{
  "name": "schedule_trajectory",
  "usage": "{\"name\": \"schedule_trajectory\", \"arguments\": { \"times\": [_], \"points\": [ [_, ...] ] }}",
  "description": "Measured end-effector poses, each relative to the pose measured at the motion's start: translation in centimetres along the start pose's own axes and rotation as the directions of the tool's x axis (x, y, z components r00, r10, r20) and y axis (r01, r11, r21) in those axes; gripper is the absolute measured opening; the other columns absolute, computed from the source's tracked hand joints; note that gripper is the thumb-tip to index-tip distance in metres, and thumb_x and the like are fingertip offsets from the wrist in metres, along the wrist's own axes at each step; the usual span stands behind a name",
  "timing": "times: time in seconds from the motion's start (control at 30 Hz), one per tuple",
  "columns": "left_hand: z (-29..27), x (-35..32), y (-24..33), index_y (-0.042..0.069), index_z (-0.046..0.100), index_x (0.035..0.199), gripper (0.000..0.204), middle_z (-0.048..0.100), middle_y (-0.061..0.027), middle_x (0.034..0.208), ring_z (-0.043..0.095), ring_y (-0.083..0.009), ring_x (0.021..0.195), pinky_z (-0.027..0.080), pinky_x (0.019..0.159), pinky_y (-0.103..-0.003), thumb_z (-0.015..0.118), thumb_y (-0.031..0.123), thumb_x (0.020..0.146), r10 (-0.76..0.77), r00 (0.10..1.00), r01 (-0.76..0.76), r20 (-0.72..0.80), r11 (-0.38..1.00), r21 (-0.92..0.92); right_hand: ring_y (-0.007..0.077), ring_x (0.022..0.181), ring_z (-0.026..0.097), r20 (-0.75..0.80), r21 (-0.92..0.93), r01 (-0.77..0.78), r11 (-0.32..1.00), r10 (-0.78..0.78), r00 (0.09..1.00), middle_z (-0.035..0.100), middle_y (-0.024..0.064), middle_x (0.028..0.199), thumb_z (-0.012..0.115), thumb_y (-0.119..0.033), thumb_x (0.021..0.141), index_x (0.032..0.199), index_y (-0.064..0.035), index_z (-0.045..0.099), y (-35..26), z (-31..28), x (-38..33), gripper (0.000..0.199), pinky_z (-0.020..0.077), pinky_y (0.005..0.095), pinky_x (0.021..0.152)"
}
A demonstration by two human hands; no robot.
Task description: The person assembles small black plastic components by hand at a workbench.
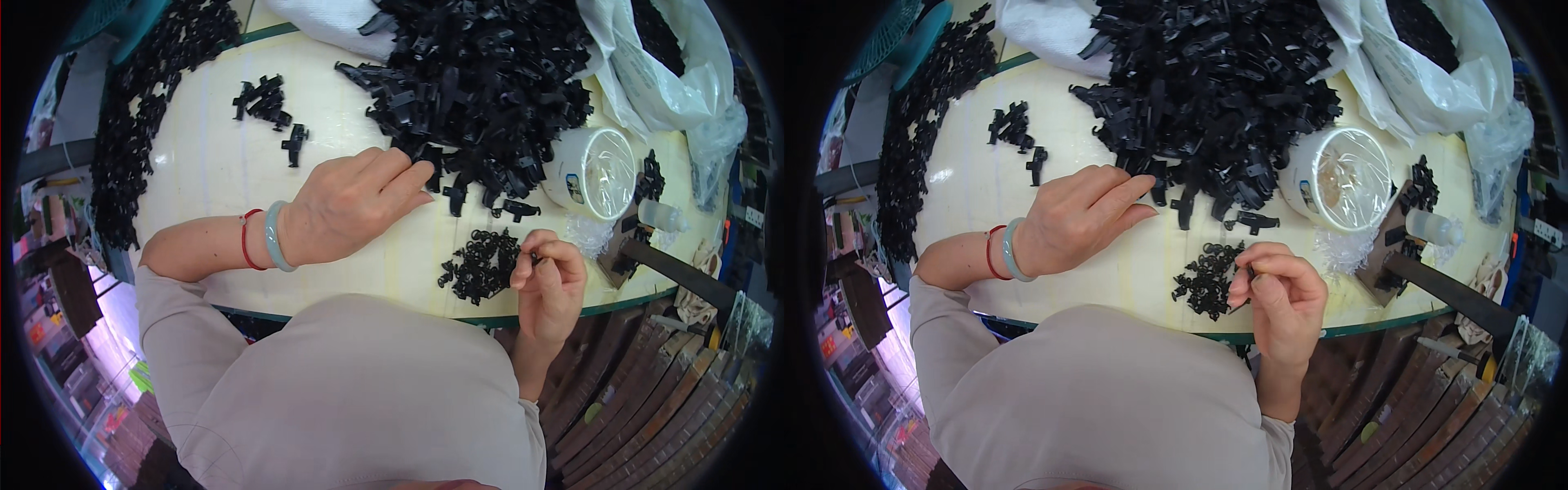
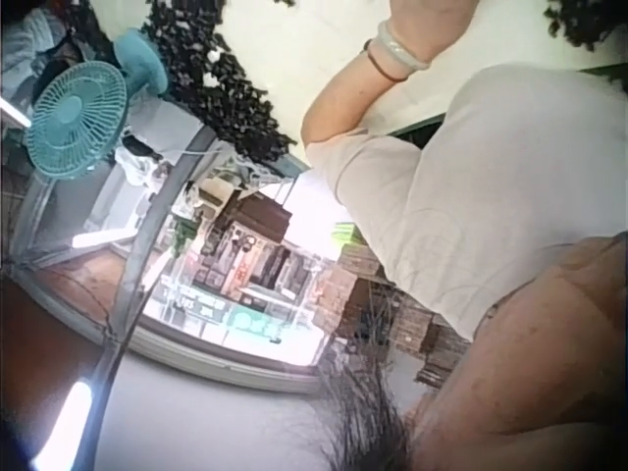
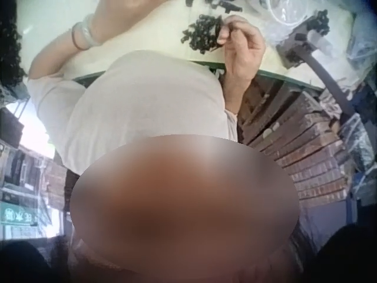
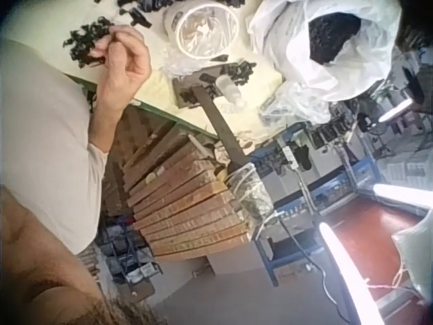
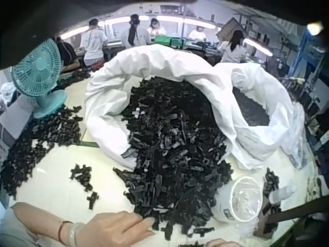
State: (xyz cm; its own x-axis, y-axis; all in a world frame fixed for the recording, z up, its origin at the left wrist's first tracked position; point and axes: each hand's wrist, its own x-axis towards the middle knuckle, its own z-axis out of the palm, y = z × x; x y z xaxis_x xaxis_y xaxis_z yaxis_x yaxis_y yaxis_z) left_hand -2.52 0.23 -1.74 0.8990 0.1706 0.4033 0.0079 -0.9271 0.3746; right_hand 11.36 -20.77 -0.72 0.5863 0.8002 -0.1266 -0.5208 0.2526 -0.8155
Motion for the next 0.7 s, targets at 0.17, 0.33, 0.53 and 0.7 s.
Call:
{"name": "schedule_trajectory", "arguments": {
  "times": [0.17, 0.33, 0.53, 0.7],
  "points": [
    [0.3, 0.3, 0.2, 0.002, 0.063, 0.091, 0.03, 0.051, -0.0041, 0.067, 0.052, -0.0169, 0.056, 0.042, 0.046, -0.027, 0.076, 0.009, 0.065, 0.035, 0.997, -0.033, 0.068, 0.999, -0.023, 0.0187, 0.077, 0.059, -0.065, 0.09, -0.005, 0.996, 0.011, 0.998, 0.052, 0.0211, 0.11, 0.054, 0.002, 0.085, 0.103, 0.0033, 0.057, 0.7, -0.3, -0.1, 0.019, 0.0515, 0.027, 0.068],
    [0.2, 0.5, -0.1, 0.003, 0.06, 0.086, 0.028, 0.047, -0.0029, 0.071, 0.049, -0.0157, 0.058, 0.04, 0.046, -0.027, 0.075, 0.012, 0.064, 0.139, 0.989, -0.128, 0.056, 0.976, -0.174, 0.0179, 0.073, 0.06, -0.082, 0.15, -0.003, 0.989, 0.016, 0.997, 0.056, 0.0211, 0.105, 0.052, 0.001, 0.086, 0.105, 0.0061, 0.057, 0.5, -0.1, -0.2, 0.02, 0.0523, 0.0271, 0.064],
    [0.0, 1.6, 0.4, 0.004, 0.063, 0.09, 0.033, 0.052, -0.0058, 0.078, 0.049, -0.019, 0.064, 0.041, 0.052, -0.028, 0.078, 0.011, 0.061, 0.063, 0.997, -0.054, 0.048, 0.986, -0.159, 0.0189, 0.074, 0.062, -0.193, 0.097, 0.006, 0.995, 0.013, 0.981, 0.057, 0.0202, 0.105, 0.05, 0.0, 0.088, 0.108, 0.0068, 0.057, 0.5, 0.2, -0.1, 0.022, 0.0542, 0.0268, 0.065],
    [0.3, 1.3, 0.5, 0.002, 0.059, 0.085, 0.029, 0.047, -0.0054, 0.079, 0.048, -0.0196, 0.071, 0.043, 0.058, -0.028, 0.075, 0.01, 0.061, 0.083, 0.989, -0.061, 0.123, 0.983, -0.176, 0.0195, 0.078, 0.063, -0.091, 0.051, 0.072, 0.996, -0.067, 0.994, 0.057, 0.0195, 0.103, 0.051, 0.001, 0.088, 0.108, 0.0073, 0.056, 0.5, -0.2, -0.2, 0.022, 0.0553, 0.0274, 0.067]
  ]
}}
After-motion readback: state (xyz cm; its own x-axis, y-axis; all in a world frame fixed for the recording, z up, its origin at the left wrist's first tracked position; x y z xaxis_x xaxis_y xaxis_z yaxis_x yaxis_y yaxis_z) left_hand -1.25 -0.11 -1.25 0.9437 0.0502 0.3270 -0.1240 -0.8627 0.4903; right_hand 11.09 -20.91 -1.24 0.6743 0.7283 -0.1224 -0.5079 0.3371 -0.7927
